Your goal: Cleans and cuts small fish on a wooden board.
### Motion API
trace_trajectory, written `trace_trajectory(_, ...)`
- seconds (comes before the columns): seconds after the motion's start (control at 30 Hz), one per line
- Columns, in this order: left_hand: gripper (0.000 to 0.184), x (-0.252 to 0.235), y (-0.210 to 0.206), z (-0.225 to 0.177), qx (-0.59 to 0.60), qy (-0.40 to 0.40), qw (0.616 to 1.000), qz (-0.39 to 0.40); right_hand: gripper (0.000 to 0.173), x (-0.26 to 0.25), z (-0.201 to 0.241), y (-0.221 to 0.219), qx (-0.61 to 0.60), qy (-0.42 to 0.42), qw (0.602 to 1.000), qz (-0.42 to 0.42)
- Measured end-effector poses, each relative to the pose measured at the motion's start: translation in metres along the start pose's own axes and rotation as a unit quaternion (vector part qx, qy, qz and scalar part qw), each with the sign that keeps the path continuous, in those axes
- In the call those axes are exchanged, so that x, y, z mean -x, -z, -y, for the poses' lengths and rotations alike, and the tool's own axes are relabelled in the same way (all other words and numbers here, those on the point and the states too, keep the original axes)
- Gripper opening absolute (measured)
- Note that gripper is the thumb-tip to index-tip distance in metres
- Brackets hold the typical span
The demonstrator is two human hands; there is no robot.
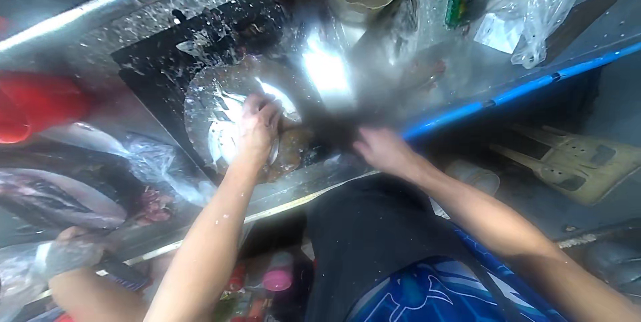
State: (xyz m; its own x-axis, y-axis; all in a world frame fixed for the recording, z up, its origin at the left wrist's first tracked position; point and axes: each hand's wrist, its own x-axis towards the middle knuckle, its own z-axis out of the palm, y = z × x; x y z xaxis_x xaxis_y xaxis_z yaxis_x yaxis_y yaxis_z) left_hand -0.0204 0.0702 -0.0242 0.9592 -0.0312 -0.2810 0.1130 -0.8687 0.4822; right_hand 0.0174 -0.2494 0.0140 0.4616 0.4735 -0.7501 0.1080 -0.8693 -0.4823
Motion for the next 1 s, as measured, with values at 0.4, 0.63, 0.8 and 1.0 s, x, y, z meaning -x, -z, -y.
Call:
trace_trajectory(0.4,0.024,-0.006,0.006,-0.003,-0.010,0.006,1.000,0.028,0.041,-0.032,-0.007,-0.018,-0.083,0.020,0.995,-0.042)
trace_trajectory(0.63,0.025,-0.004,0.005,-0.011,-0.025,0.024,0.999,0.020,0.043,-0.046,0.003,-0.037,-0.160,0.024,0.983,-0.083)
trace_trajectory(0.8,0.025,-0.004,0.000,-0.029,-0.049,0.130,0.990,0.008,0.041,-0.020,-0.019,-0.032,-0.135,0.030,0.990,0.007)
trace_trajectory(1.0,0.033,-0.021,0.005,-0.051,0.012,0.361,0.933,0.000,0.041,-0.035,-0.029,-0.012,-0.070,0.076,0.994,0.048)
